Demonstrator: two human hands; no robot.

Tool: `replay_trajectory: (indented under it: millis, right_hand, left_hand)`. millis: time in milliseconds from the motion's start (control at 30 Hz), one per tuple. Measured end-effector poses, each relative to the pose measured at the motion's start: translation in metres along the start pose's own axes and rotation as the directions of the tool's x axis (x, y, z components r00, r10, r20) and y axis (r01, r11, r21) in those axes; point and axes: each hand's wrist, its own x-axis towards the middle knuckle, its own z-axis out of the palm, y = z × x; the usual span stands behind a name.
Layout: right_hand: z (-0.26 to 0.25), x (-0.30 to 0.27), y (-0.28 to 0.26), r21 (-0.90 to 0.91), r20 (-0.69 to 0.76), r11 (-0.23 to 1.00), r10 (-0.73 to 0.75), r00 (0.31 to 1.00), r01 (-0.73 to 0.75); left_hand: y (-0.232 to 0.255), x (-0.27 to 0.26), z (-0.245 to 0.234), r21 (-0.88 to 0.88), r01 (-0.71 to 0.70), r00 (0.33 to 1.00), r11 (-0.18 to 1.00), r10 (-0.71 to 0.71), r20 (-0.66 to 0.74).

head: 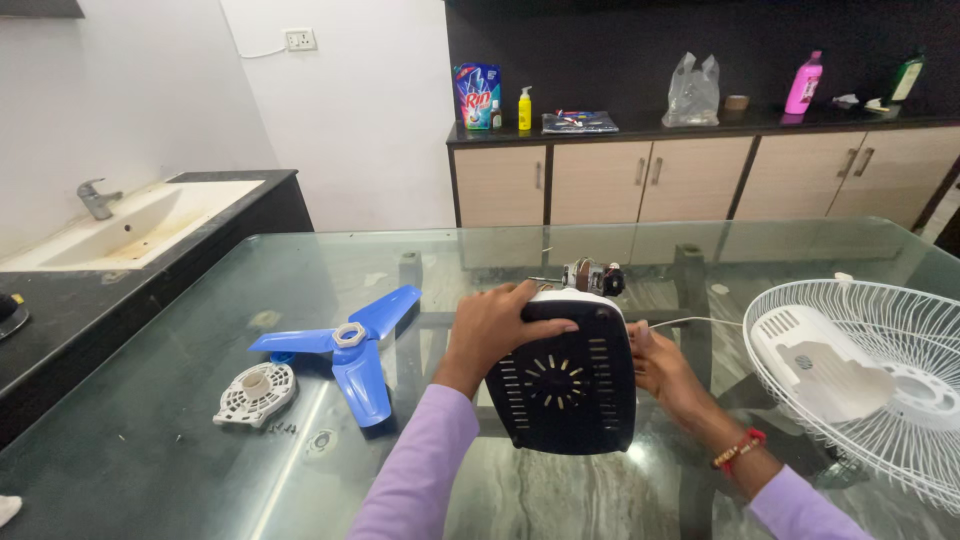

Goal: The person uses a screwdriver to tighten screws on the base of a disassembled electric fan. They rotate the fan base to access different screw locations and continue securing the base components.

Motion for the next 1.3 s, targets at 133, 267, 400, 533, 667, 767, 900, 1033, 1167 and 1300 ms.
replay_trajectory:
  millis: [133,267,400,533,667,767,900,1033,1167,1300]
  right_hand:
    - [0.003,-0.031,-0.002,-0.405,0.05,0.885,-0.229,0.972,0.229]
    - [0.006,-0.033,0.014,-0.586,-0.09,0.801,-0.214,0.973,0.122]
    - [-0.004,-0.025,0.024,-0.625,-0.043,0.748,-0.319,0.947,0.223]
    - [-0.013,-0.019,0.028,-0.655,-0.134,0.752,-0.208,0.969,0.071]
    - [-0.006,-0.013,0.029,-0.633,-0.105,0.764,-0.248,0.963,0.128]
    - [0.005,-0.008,0.029,-0.611,-0.092,0.777,-0.262,0.961,0.153]
    - [0.013,-0.004,0.028,-0.58,-0.089,0.804,-0.221,0.971,0.13]
    - [0.012,-0.004,0.031,-0.499,-0.038,0.848,-0.227,0.973,0.178]
    - [0.005,-0.008,0.025,-0.354,-0.029,0.93,-0.117,0.993,0.099]
    - [-0.005,-0.019,0.003,-0.387,-0.087,0.906,-0.219,0.972,0.17]
  left_hand:
    - [0.015,0.007,0.006,0.067,0.012,0.999,0.998,-0.015,0.046]
    - [0.027,0.013,0.007,0.103,0.015,0.994,0.995,-0.025,0.102]
    - [0.035,0.02,0.006,0.125,0.008,0.989,0.992,-0.026,0.144]
    - [0.042,0.025,0.008,0.142,0.0,0.987,0.99,-0.023,0.16]
    - [0.04,0.026,0.007,0.19,0.002,0.985,0.982,-0.034,0.169]
    - [0.033,0.027,0.002,0.195,0.007,0.986,0.981,-0.04,0.165]
    - [0.027,0.023,-0.006,0.156,0.017,0.993,0.988,-0.035,0.113]
    - [0.029,0.019,-0.011,0.116,0.097,0.986,0.988,-0.112,0.123]
    - [0.037,0.004,-0.02,-0.021,0.104,0.993,0.994,-0.105,-0.056]
    - [0.044,-0.011,-0.032,-0.103,0.07,0.985,0.992,-0.085,-0.153]
